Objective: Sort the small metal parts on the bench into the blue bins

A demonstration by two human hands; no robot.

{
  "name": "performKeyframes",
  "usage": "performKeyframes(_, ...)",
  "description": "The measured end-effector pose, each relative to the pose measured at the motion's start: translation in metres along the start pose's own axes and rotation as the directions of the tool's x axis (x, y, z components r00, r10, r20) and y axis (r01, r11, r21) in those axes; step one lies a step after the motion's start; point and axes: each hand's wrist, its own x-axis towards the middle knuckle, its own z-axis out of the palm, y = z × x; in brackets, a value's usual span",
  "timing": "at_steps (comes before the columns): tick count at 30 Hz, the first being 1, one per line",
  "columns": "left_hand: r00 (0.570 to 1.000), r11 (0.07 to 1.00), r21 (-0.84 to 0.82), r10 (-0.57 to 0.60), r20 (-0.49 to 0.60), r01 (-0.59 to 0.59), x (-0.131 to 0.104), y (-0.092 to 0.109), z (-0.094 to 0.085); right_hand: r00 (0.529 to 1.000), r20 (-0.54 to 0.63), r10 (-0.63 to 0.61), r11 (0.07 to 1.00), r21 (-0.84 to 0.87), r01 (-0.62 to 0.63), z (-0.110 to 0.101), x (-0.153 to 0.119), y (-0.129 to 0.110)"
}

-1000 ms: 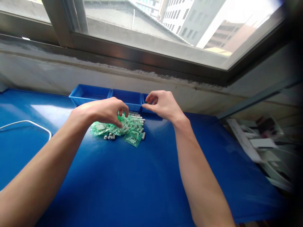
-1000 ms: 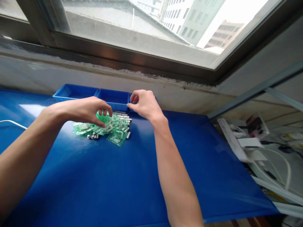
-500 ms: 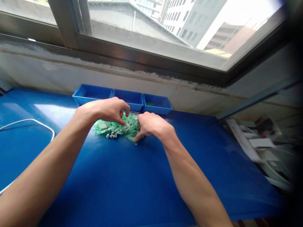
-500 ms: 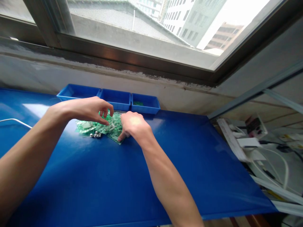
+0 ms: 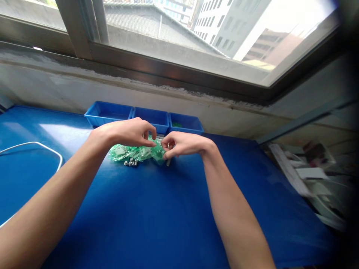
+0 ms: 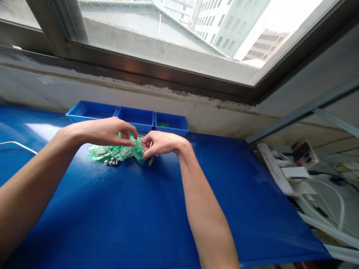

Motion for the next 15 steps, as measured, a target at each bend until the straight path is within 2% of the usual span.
performKeyframes(3, 1.0, 1.0, -0.002, 0.017, -0.009, -0.017, 0.0, 0.002, -0.001, 0.998, -0.025, -0.063, 0.969, 0.239, 0.067, -0.006, -0.008, 0.006)
performKeyframes(7, 0.997, 0.997, -0.052, 0.06, -0.045, -0.062, -0.002, 0.008, -0.003, 0.993, -0.118, -0.025, 0.896, 0.437, 0.075, -0.011, -0.017, 0.02)
performKeyframes(11, 0.99, 0.979, -0.17, 0.092, -0.102, -0.109, -0.002, 0.017, -0.006, 0.972, -0.232, -0.038, 0.843, 0.516, 0.156, -0.014, -0.026, 0.031)
performKeyframes(15, 0.977, 0.964, -0.242, 0.058, -0.207, -0.109, 0.001, 0.02, -0.004, 0.945, -0.324, -0.044, 0.804, 0.55, 0.226, -0.016, -0.03, 0.034)
